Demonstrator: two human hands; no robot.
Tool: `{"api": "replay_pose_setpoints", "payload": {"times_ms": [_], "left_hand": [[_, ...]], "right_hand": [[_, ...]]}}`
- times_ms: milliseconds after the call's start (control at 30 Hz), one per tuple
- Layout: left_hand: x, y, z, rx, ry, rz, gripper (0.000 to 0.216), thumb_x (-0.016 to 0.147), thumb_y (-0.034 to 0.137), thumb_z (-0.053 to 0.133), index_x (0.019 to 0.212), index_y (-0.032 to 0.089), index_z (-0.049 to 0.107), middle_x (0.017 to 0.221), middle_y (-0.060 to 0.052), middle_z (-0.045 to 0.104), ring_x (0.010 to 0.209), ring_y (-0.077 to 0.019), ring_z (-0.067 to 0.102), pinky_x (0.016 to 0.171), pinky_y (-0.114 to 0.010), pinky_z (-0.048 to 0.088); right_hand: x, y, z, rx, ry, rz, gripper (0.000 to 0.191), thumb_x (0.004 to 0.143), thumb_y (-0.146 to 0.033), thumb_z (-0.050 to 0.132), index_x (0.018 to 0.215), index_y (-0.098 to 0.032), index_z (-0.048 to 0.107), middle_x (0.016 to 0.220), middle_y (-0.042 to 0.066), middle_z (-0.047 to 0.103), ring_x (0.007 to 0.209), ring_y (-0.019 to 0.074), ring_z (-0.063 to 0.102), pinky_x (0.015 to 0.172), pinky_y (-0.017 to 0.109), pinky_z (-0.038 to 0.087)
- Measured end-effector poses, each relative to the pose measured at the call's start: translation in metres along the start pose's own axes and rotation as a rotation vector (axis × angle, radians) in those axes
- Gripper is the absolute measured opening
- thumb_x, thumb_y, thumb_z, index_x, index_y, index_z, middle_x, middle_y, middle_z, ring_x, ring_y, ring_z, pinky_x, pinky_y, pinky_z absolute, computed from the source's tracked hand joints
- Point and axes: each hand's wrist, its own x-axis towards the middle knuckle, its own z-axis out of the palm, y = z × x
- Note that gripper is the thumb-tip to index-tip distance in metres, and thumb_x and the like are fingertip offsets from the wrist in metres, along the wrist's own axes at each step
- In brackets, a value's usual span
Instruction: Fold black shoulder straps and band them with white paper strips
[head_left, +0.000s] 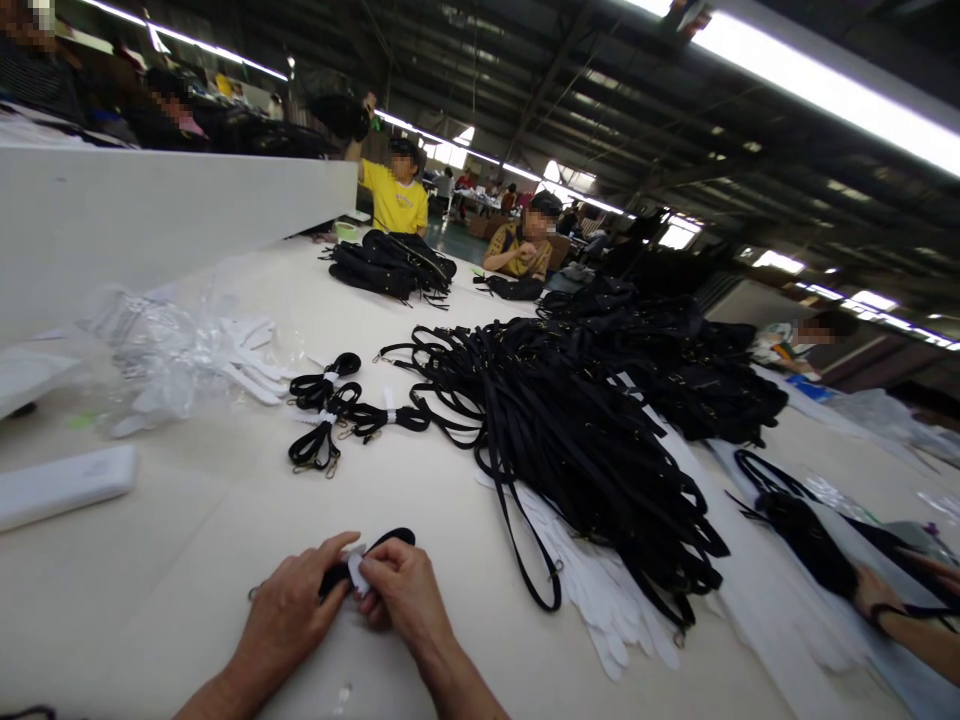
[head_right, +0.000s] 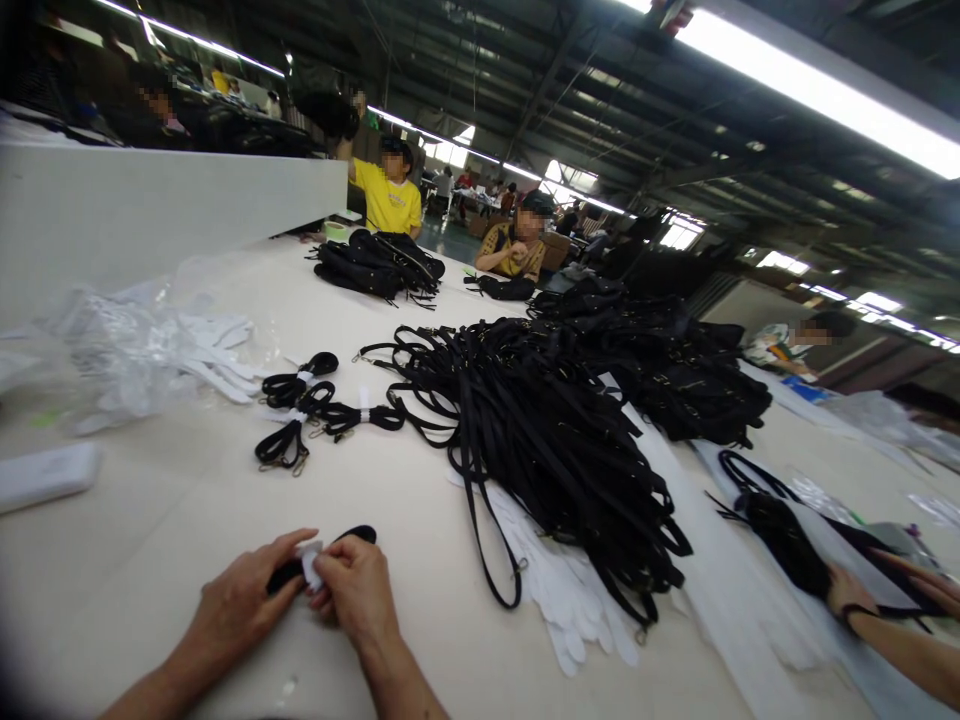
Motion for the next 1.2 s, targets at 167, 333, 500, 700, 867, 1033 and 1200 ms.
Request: {"api": "replay_pose_setpoints", "payload": {"times_ms": [167,333,500,700,867,1033,1200], "left_hand": [[-0.002,-0.005,0.002,0.021,0.028,0.045,0.041,0.088,0.028,0.054,0.130,0.031,0.051,0.114,-0.003,0.073,0.092,-0.0235,0.069,0.082,-0.036,0.052],[-0.001,-0.010,0.004,0.021,0.057,0.089,0.035,0.086,0.028,0.056,0.121,0.029,0.053,0.102,-0.001,0.075,0.085,-0.0222,0.070,0.075,-0.034,0.054],[-0.001,-0.010,0.005,0.018,0.076,0.096,0.032,0.085,0.026,0.056,0.117,0.029,0.052,0.099,-0.002,0.074,0.084,-0.0226,0.070,0.074,-0.035,0.055],[0.000,-0.009,0.006,-0.001,0.037,0.055,0.029,0.086,0.028,0.056,0.114,0.029,0.049,0.100,-0.002,0.074,0.087,-0.0235,0.070,0.075,-0.036,0.055],[-0.002,-0.005,0.005,-0.019,0.030,0.003,0.030,0.087,0.026,0.054,0.116,0.028,0.047,0.102,-0.003,0.072,0.091,-0.0241,0.068,0.079,-0.039,0.053],[-0.002,-0.007,0.006,-0.042,0.033,0.014,0.028,0.086,0.028,0.056,0.113,0.029,0.049,0.099,-0.002,0.073,0.088,-0.0238,0.069,0.075,-0.036,0.054],[-0.001,-0.004,0.004,-0.076,0.031,-0.006,0.026,0.088,0.029,0.054,0.114,0.030,0.048,0.100,-0.001,0.072,0.090,-0.0234,0.069,0.079,-0.037,0.053]], "right_hand": [[0.004,-0.006,-0.001,-0.008,0.001,0.027,0.017,0.071,-0.031,0.063,0.077,-0.015,0.060,0.058,0.000,0.066,0.040,0.0077,0.054,0.036,0.014,0.033],[0.007,-0.009,0.000,-0.055,0.000,0.041,0.009,0.072,-0.024,0.058,0.074,-0.015,0.059,0.058,0.000,0.067,0.041,0.0083,0.056,0.036,0.015,0.034],[0.005,-0.011,0.003,-0.084,-0.009,0.032,0.010,0.075,-0.025,0.058,0.076,-0.016,0.059,0.059,-0.001,0.066,0.042,0.0070,0.055,0.037,0.014,0.034],[0.007,-0.004,0.007,-0.060,0.058,0.011,0.010,0.078,-0.025,0.059,0.074,-0.016,0.057,0.054,-0.002,0.063,0.039,0.0072,0.053,0.036,0.014,0.033],[0.008,0.000,0.012,-0.040,0.061,-0.048,0.014,0.079,-0.028,0.059,0.076,-0.015,0.059,0.054,-0.002,0.063,0.041,0.0081,0.055,0.037,0.014,0.036],[0.004,-0.004,0.009,-0.052,0.022,-0.083,0.014,0.075,-0.027,0.062,0.081,-0.014,0.064,0.058,-0.002,0.064,0.046,0.0084,0.058,0.042,0.015,0.042],[0.003,-0.006,0.006,-0.024,0.027,-0.086,0.020,0.072,-0.029,0.065,0.085,-0.014,0.064,0.057,-0.004,0.061,0.042,0.0080,0.054,0.037,0.015,0.037]]}}
